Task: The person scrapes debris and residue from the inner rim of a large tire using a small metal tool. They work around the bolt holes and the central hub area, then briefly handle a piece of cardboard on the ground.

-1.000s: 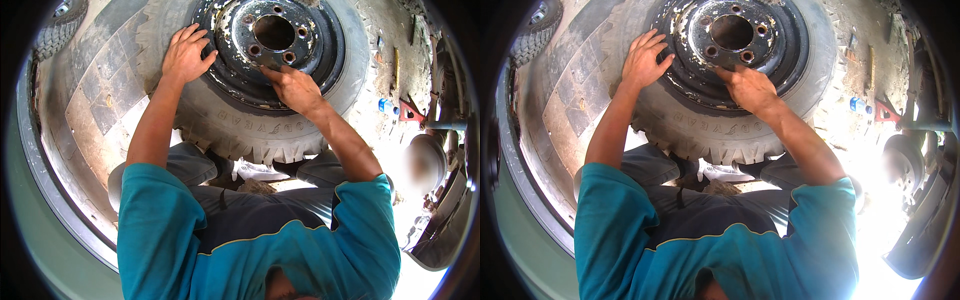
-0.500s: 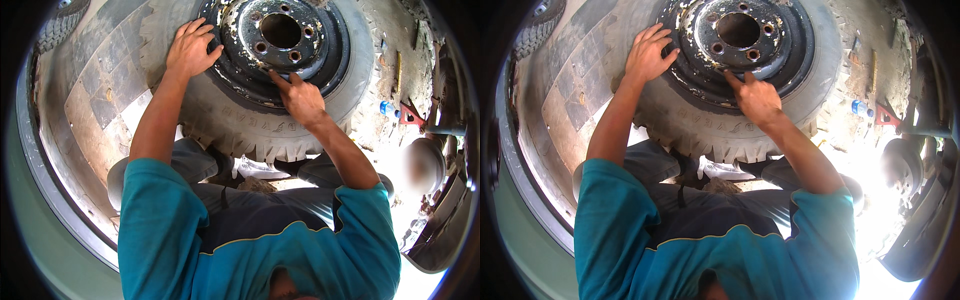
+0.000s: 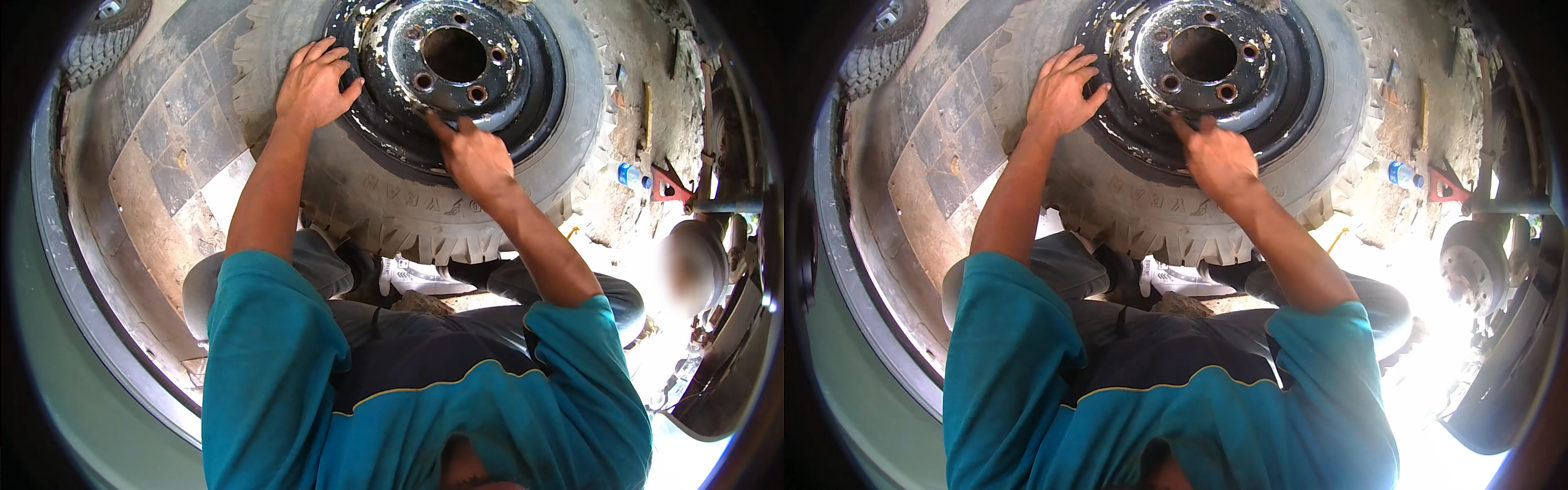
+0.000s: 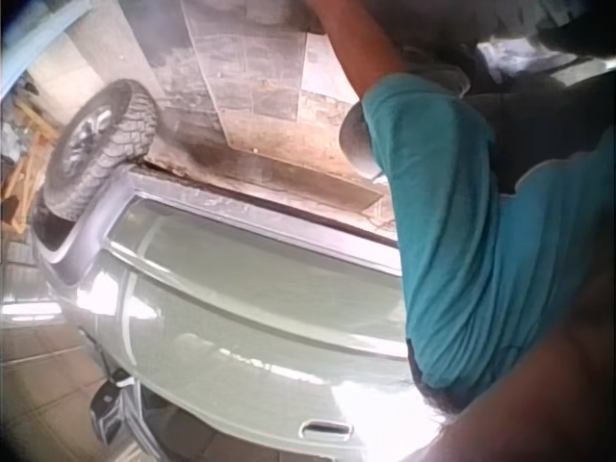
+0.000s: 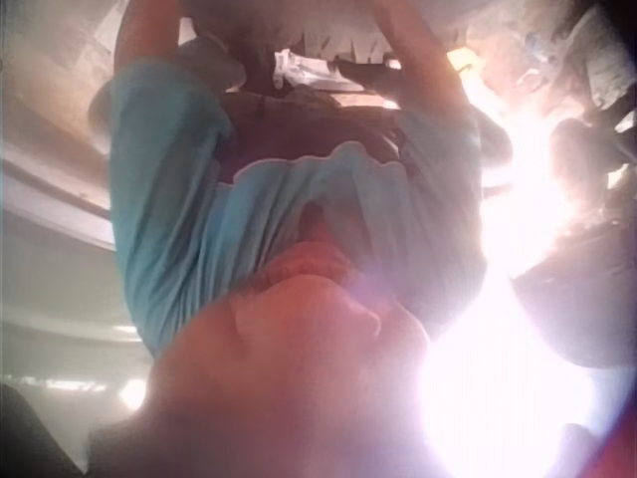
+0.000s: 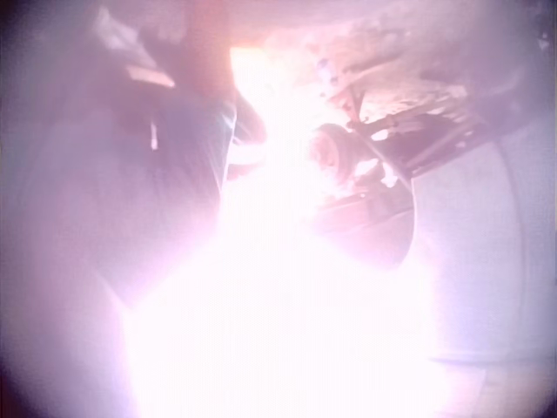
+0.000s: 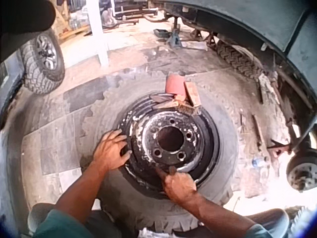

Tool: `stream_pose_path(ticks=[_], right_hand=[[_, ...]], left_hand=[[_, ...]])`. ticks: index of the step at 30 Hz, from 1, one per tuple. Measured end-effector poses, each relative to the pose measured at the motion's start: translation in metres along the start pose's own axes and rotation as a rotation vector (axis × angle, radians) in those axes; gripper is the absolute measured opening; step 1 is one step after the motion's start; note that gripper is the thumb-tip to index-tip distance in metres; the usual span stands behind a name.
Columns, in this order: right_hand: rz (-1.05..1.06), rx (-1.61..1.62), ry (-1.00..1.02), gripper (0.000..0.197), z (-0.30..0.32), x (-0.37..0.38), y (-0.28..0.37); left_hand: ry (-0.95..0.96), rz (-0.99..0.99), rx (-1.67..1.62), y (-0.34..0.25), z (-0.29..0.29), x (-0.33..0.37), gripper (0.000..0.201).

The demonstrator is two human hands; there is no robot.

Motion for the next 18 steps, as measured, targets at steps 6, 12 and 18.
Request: stream_pose_path(ticks=[6,12,18], right_hand=[[-0.017,0.025,-0.102,0.061,-0.005,0.007,-0.002],[-0.028,0.000,-0.024,0.055,0.000,-0.007,-0.010],[-0.048,-0.003,0.028,0.054,0.014,0.008,-0.013]], left_hand=[[-0.078,-0.050,0.000,-0.003,0.002,0.004,0.043],[-0.083,-0.043,0.024,-0.002,0.004,0.000,0.044],[-0.044,-0.018,-0.001,0.001,0.003,0.001,0.043]])
Point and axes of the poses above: each hand's wrist, its own x-axis towards the middle knuckle, its own z-axis out of the back of the hand, y = z × x, the point moved 7 cm from there along x, towards the middle knuckle, and after that the axes turned 14 degrees about -z, right-handed, at the moved point
